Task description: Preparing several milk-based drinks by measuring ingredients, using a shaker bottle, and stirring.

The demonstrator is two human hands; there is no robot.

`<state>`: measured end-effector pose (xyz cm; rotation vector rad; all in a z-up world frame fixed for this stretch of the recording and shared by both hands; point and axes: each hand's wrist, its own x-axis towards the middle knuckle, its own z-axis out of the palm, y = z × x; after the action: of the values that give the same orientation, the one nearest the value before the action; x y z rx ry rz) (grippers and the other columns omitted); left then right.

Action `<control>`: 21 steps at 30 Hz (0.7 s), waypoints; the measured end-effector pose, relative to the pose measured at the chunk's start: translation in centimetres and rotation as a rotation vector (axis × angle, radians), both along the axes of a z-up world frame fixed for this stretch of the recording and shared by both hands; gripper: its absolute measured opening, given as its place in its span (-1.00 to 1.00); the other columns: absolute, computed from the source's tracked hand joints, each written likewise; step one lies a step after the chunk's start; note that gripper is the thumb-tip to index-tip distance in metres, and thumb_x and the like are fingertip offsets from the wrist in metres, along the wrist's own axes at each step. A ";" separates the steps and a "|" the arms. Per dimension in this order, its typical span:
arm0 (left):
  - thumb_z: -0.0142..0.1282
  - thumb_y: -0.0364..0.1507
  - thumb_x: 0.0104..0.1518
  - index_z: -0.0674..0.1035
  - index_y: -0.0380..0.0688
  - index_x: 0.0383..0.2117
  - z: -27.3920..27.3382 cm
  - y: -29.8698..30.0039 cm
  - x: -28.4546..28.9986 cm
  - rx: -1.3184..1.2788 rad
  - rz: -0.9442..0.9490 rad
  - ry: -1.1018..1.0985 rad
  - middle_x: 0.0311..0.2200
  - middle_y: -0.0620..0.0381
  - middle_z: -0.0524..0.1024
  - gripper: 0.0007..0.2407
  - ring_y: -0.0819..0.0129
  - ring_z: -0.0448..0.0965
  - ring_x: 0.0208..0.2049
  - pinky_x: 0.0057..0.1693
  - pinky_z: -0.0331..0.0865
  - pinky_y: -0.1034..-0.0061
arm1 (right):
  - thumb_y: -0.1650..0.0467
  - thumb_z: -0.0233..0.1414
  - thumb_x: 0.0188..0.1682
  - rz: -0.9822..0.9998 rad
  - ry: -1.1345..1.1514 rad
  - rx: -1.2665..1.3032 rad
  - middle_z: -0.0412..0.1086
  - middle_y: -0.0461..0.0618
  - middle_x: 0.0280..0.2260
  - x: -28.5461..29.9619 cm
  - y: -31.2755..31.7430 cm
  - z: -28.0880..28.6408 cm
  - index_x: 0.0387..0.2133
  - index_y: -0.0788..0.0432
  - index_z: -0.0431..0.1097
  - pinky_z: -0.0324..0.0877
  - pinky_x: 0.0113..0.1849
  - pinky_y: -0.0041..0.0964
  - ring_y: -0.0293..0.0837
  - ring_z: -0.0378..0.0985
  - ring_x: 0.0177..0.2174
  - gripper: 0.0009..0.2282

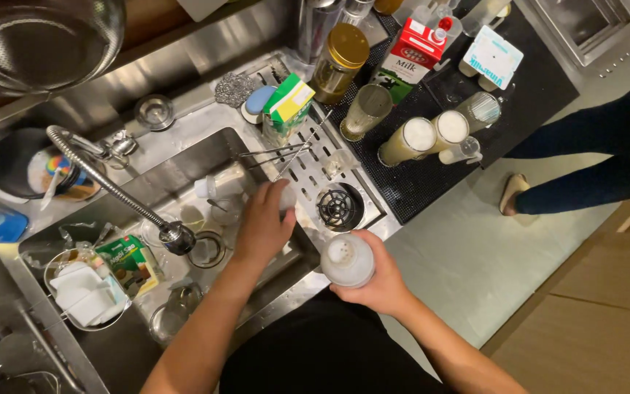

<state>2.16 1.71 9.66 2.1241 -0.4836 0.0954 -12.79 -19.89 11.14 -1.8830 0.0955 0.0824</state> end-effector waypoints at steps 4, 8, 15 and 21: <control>0.15 -0.54 -0.03 0.45 -0.10 0.00 -9.2 -5.9 4.0 0.032 -0.124 -0.035 -0.03 -0.06 0.41 -0.62 -0.11 0.46 -0.02 0.09 0.38 0.16 | 0.39 0.44 -0.42 -0.097 -0.048 -0.058 0.38 0.03 0.01 -1.2 -0.8 0.3 0.21 0.17 0.07 0.36 0.06 -0.20 -0.14 0.46 0.03 -0.12; 0.06 -0.57 -0.02 0.40 -0.08 0.10 -11.6 -9.0 5.4 0.013 -0.208 0.173 -0.02 -0.08 0.32 -0.55 -0.06 0.42 -0.01 0.07 0.39 0.16 | 0.42 0.45 -0.46 -0.234 -0.038 -0.124 0.37 0.02 -0.02 -2.0 -0.9 1.2 0.20 0.17 0.06 0.36 0.05 -0.19 -0.14 0.45 0.01 -0.11; 0.19 -0.50 0.03 0.45 -0.03 -0.05 -15.7 -8.4 4.2 0.310 -0.101 -0.077 0.01 0.14 0.45 -0.67 0.09 0.37 0.12 0.25 0.27 0.11 | 0.43 0.44 -0.40 -0.196 -0.045 0.061 0.37 0.02 0.00 -3.0 -1.2 -0.4 0.23 0.17 0.01 0.38 0.07 -0.18 -0.14 0.46 0.04 -0.10; 0.08 -0.62 0.07 0.37 -0.19 0.18 -8.0 -3.1 -0.2 -0.143 -0.064 -0.065 0.23 -0.09 0.32 -0.54 -0.06 0.34 0.24 0.36 0.28 0.16 | 0.44 0.45 -0.36 -0.094 -0.061 0.114 0.35 0.03 0.03 -0.8 0.8 -1.0 0.24 0.17 0.00 0.39 0.08 -0.17 -0.13 0.45 0.06 -0.11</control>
<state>1.95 -1.44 1.62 1.9684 -0.5653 0.1583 -13.60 -19.08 10.15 -1.7630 0.1348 -0.0334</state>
